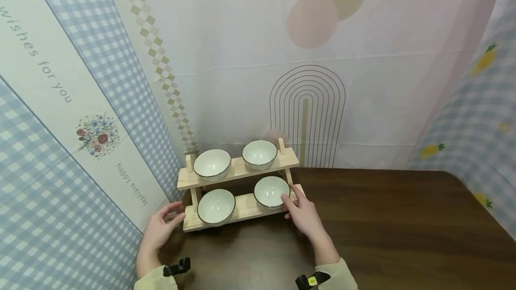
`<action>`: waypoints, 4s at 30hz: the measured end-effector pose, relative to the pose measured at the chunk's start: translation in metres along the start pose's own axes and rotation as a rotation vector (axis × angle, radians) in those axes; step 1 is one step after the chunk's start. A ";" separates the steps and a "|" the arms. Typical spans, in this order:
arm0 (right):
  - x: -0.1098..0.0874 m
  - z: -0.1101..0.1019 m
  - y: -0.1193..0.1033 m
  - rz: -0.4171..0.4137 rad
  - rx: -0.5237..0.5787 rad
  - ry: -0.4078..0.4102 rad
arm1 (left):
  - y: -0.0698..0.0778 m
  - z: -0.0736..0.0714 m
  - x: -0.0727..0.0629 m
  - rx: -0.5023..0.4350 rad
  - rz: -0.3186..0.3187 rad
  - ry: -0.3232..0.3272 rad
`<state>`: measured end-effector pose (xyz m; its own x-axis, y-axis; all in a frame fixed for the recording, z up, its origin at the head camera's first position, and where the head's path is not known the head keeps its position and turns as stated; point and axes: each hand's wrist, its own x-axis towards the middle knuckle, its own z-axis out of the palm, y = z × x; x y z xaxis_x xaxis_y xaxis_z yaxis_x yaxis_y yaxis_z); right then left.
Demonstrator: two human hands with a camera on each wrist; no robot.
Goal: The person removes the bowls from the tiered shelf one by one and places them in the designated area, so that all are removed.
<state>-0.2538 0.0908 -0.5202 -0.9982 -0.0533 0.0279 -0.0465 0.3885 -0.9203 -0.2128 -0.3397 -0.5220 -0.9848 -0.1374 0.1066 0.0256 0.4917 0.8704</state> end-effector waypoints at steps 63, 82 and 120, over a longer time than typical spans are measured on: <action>-0.015 -0.045 0.010 0.120 0.358 -0.139 | -0.022 0.002 0.001 -0.173 -0.111 -0.153; -0.032 -0.113 0.049 0.176 0.323 -0.037 | -0.029 -0.004 0.002 -0.174 -0.101 -0.169; 0.013 -0.085 0.067 0.273 0.493 0.154 | -0.028 -0.003 0.003 -0.175 -0.079 -0.180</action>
<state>-0.2731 0.1945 -0.5487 -0.9673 0.1376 -0.2131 0.1995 -0.1064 -0.9741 -0.2159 -0.3569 -0.5446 -0.9992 -0.0069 -0.0387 -0.0388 0.3275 0.9440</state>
